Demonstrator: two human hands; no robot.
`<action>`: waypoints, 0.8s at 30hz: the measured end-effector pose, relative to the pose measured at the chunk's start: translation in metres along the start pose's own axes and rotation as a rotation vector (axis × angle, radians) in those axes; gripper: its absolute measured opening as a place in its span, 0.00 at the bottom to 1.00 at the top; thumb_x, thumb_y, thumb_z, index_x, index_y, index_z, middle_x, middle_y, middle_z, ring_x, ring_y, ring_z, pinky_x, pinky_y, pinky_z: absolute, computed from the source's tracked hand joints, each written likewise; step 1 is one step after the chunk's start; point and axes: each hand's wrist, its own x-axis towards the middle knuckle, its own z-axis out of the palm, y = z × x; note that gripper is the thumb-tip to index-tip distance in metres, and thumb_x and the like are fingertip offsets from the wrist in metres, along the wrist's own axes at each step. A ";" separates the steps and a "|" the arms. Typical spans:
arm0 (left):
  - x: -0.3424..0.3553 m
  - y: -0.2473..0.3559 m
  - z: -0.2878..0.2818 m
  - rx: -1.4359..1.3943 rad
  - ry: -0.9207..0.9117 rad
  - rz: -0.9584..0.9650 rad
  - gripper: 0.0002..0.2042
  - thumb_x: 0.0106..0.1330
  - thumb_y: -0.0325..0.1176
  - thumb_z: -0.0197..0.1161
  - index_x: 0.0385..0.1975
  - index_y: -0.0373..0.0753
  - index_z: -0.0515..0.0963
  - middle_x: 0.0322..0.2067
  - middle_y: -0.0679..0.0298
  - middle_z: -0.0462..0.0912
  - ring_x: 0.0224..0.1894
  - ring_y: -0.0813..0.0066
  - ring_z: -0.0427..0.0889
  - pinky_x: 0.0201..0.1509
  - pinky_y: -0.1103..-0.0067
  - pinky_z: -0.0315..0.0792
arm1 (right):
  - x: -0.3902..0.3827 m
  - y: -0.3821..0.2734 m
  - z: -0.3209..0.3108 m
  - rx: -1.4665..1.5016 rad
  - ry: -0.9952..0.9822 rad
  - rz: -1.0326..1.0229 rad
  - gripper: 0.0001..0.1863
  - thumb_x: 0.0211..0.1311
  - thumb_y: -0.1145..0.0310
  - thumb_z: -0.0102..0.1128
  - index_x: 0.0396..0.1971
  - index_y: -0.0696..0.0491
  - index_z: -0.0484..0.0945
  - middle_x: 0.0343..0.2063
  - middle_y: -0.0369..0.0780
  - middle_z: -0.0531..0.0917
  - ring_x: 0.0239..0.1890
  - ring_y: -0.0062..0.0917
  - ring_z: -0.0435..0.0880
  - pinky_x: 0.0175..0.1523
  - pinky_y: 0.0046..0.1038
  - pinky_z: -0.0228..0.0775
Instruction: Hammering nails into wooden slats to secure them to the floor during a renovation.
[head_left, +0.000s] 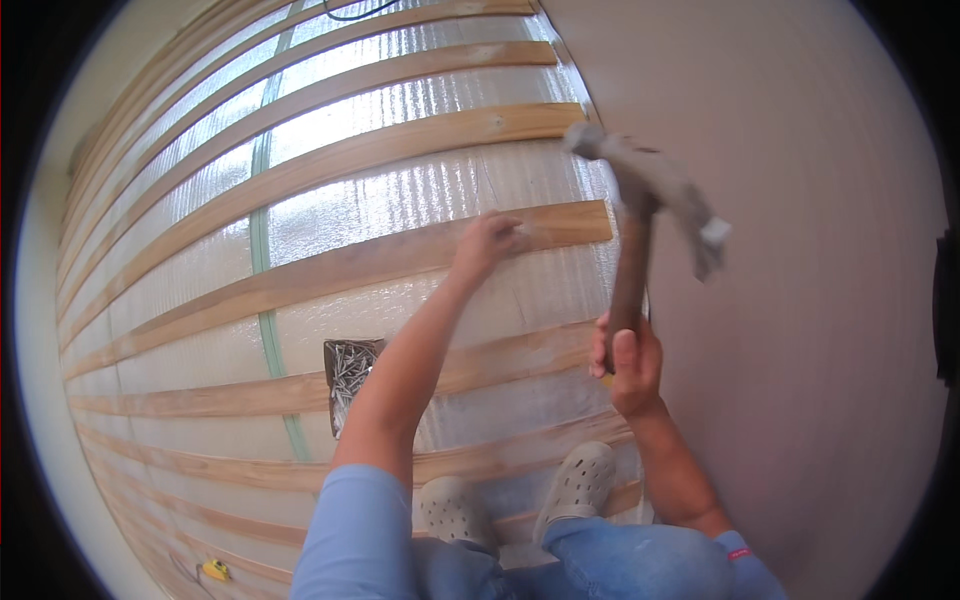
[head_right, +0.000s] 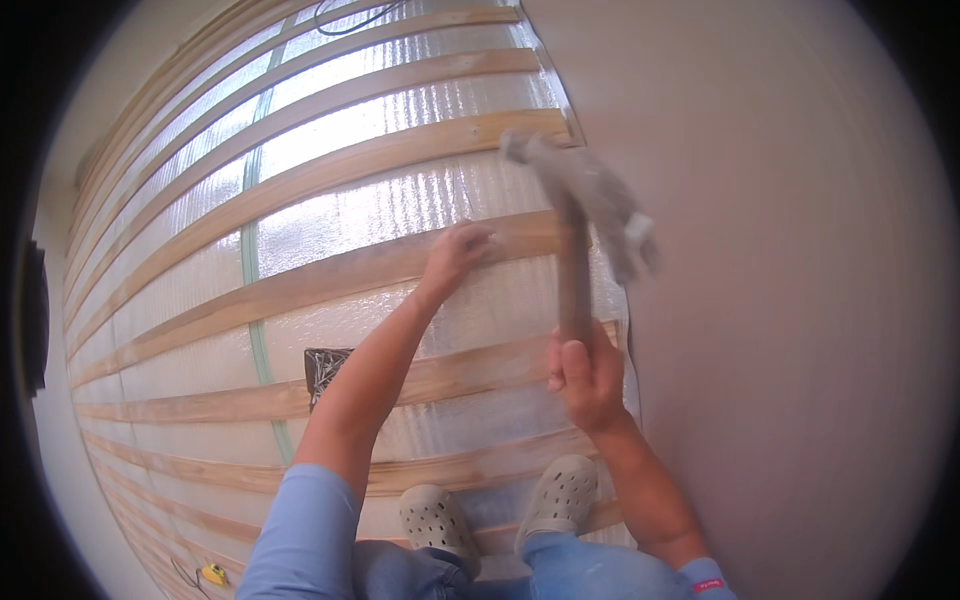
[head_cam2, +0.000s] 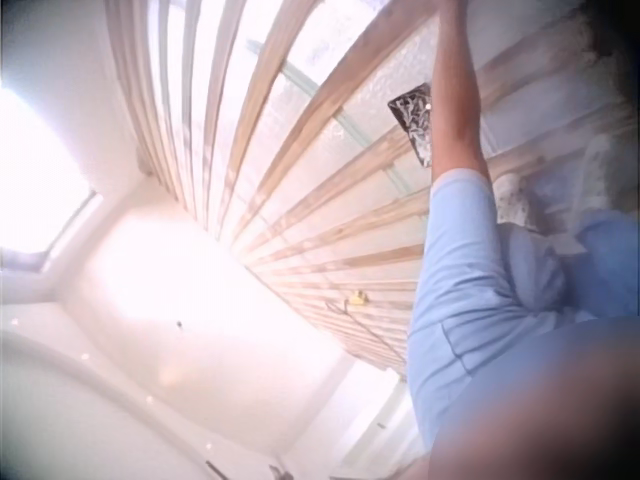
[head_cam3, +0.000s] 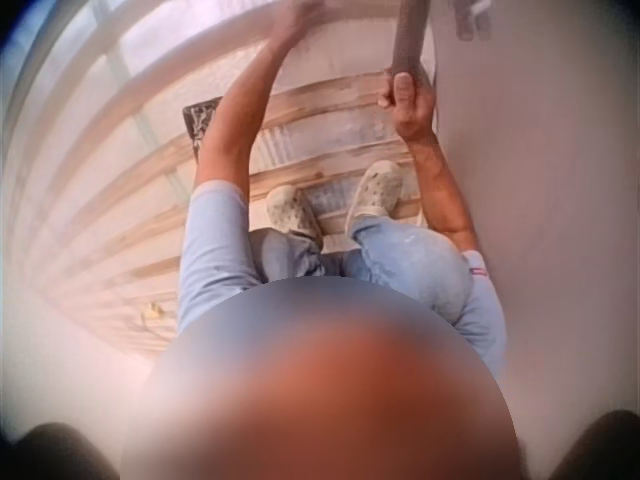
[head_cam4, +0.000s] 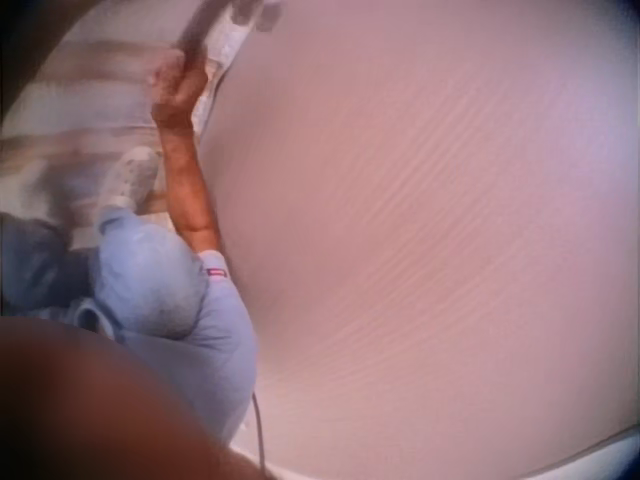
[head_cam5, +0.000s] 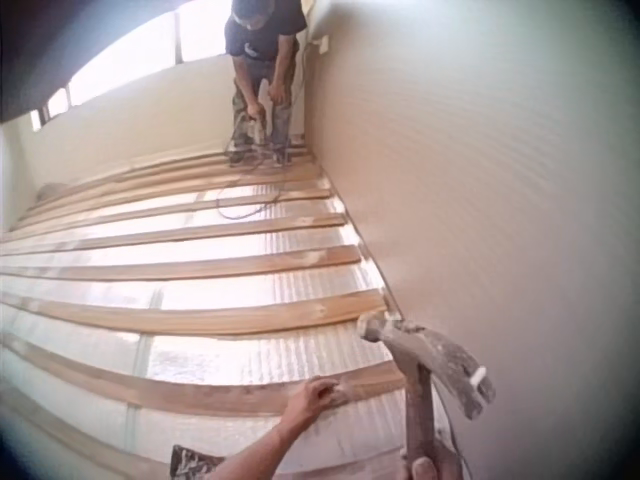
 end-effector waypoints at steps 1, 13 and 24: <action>0.000 0.005 -0.008 -0.042 -0.029 -0.031 0.13 0.60 0.34 0.67 0.43 0.38 0.82 0.41 0.58 0.81 0.42 0.58 0.81 0.49 0.68 0.73 | 0.003 -0.006 0.004 0.056 0.010 -0.158 0.23 0.74 0.50 0.46 0.40 0.59 0.72 0.19 0.33 0.72 0.20 0.16 0.69 0.26 0.21 0.66; -0.035 -0.039 -0.064 0.474 -0.082 0.087 0.33 0.51 0.31 0.72 0.59 0.30 0.69 0.57 0.47 0.69 0.58 0.48 0.71 0.63 0.66 0.68 | 0.015 0.027 -0.007 -0.315 -0.075 0.436 0.23 0.73 0.49 0.47 0.33 0.57 0.73 0.19 0.35 0.74 0.22 0.19 0.75 0.29 0.26 0.70; -0.030 -0.032 -0.051 0.467 -0.086 0.108 0.34 0.52 0.31 0.71 0.62 0.31 0.68 0.59 0.46 0.67 0.60 0.47 0.69 0.65 0.65 0.67 | 0.017 0.137 -0.043 -0.407 0.012 -0.175 0.33 0.69 0.36 0.45 0.26 0.56 0.72 0.17 0.35 0.73 0.18 0.19 0.71 0.24 0.24 0.64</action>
